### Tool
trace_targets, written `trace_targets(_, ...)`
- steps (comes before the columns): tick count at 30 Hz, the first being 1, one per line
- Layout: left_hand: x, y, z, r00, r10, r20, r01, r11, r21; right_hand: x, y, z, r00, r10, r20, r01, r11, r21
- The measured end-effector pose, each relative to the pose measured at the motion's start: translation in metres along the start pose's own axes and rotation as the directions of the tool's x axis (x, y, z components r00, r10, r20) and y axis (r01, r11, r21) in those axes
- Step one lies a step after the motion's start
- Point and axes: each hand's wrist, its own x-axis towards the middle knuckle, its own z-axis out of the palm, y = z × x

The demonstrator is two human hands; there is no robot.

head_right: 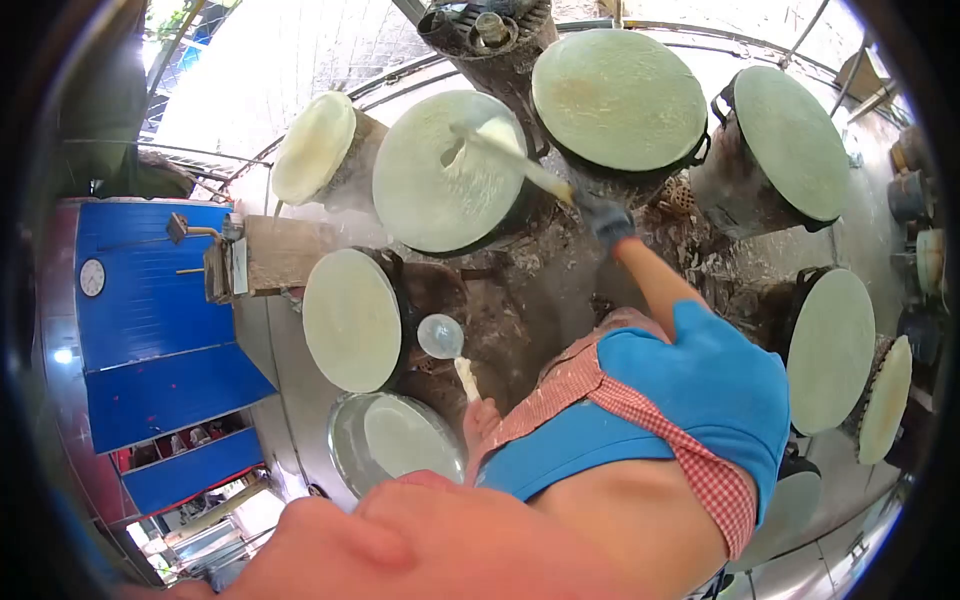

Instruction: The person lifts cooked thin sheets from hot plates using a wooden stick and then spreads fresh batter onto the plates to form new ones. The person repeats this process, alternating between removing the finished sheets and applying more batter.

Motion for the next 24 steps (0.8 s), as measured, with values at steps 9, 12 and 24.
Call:
trace_targets(9, -0.014, -0.021, 0.003, 0.979, 0.082, -0.189, -0.082, 0.997, 0.009, 0.207, 0.018, 0.085, 0.993, -0.095, -0.065, 0.059, 0.905, -0.422)
trace_targets(12, -0.004, 0.000, -0.031, 0.924, 0.123, -0.361, -0.069, 0.985, 0.159, 0.112, -0.038, 0.095, 0.999, -0.032, -0.006, 0.028, 0.952, -0.303)
trace_targets(24, -0.033, 0.045, -0.005, 0.976, -0.120, 0.180, 0.151, 0.973, -0.173, 0.027, -0.015, 0.092, 0.914, 0.332, 0.233, -0.406, 0.763, 0.502)
